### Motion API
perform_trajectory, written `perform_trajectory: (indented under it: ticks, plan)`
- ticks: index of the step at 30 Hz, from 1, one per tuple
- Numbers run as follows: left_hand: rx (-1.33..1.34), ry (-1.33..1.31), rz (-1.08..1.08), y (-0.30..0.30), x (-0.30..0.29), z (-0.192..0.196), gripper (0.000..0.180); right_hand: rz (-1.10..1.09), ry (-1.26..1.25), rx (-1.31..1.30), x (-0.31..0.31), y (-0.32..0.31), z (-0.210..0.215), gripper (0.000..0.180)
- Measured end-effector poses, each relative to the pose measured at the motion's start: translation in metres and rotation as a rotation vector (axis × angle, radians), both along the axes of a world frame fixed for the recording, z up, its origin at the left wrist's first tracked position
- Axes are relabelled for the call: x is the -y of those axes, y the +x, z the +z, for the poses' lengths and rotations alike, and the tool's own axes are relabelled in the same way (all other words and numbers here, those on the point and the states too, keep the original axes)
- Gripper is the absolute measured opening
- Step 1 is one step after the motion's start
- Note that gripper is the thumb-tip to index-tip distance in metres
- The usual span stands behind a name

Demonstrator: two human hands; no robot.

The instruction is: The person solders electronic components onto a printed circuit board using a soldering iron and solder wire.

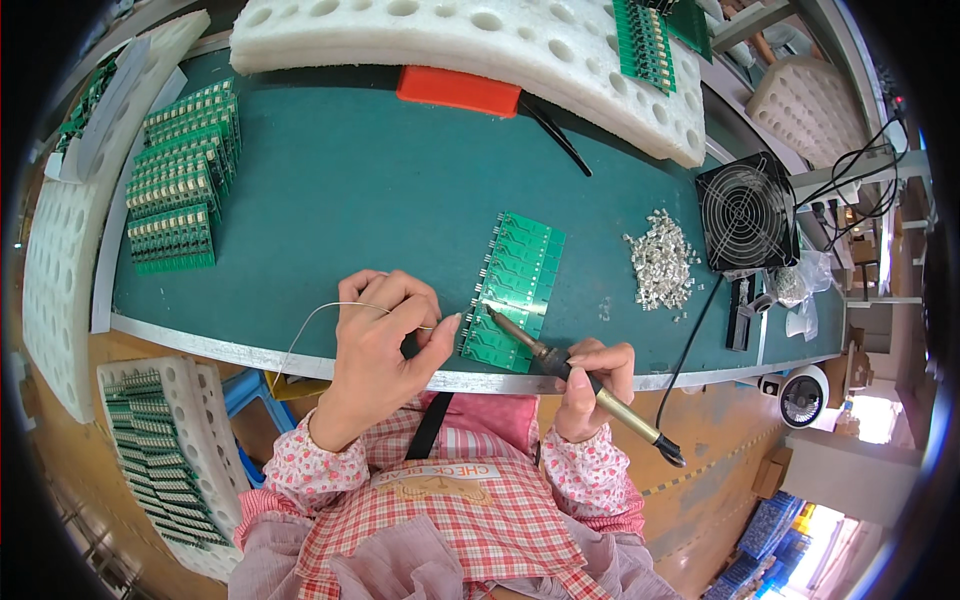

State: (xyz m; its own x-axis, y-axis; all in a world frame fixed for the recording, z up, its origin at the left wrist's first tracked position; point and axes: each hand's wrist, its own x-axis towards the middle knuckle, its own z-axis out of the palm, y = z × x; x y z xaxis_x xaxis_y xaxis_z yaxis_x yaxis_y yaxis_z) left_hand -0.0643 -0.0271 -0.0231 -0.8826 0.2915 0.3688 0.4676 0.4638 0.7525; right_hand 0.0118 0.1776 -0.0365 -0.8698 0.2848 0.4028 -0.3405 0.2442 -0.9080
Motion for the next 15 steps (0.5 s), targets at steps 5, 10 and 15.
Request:
perform_trajectory:
  ticks: [5,10,15]
  plan:
    - [-0.009,0.019,-0.019,-0.0012,-0.0004,-0.0006,0.021,-0.047,-0.129,0.085,0.0035,0.0027,0.0057,0.014]
    - [-0.025,-0.031,-0.018,-0.0007,-0.001,-0.0004,0.022,-0.029,-0.049,0.116,0.0023,-0.0001,0.0054,0.017]
    - [-0.049,-0.037,-0.031,-0.0013,-0.0013,-0.0016,0.022,-0.01,-0.016,0.108,0.0,-0.0005,0.0034,0.017]
